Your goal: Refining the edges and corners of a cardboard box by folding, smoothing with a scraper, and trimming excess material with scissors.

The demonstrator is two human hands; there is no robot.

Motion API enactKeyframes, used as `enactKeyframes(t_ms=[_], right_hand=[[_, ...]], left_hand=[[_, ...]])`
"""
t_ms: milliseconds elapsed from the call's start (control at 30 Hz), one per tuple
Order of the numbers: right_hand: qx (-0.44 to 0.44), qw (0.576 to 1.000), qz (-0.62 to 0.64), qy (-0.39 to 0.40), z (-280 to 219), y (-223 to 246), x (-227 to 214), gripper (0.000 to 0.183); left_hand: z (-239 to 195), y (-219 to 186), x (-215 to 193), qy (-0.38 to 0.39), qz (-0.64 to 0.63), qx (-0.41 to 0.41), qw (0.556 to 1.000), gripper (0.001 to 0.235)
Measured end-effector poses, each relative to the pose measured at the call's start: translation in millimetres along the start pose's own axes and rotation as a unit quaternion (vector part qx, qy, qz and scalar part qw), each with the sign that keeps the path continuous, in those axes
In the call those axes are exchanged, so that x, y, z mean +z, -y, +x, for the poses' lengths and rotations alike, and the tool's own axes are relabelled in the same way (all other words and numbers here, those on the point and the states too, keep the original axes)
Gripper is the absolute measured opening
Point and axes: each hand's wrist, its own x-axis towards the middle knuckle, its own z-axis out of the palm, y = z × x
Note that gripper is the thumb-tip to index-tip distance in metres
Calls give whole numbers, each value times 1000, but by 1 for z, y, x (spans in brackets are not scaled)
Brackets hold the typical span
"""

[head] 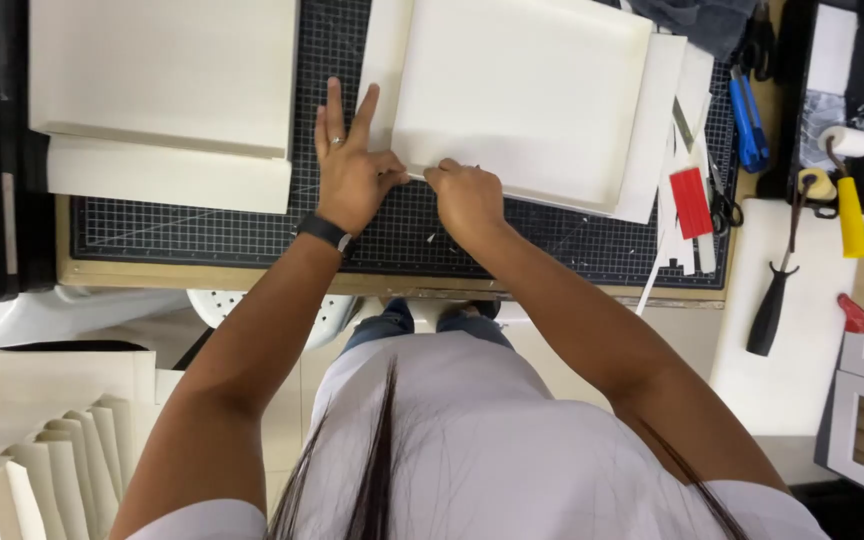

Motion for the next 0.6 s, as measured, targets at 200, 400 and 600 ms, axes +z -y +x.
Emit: enactKeyframes(t_ms=[200,400,600], right_hand=[[-55,980,45,-184,-1,19,2,33],[12,1000,15,-16,5,33,-12,22],[58,987,131,-70,-22,33,-60,34]], left_hand=[[4,-4,-6,8,62,59,996,15],[4,3,5,51,100,27,993,15],[10,-3,2,90,130,68,985,20]])
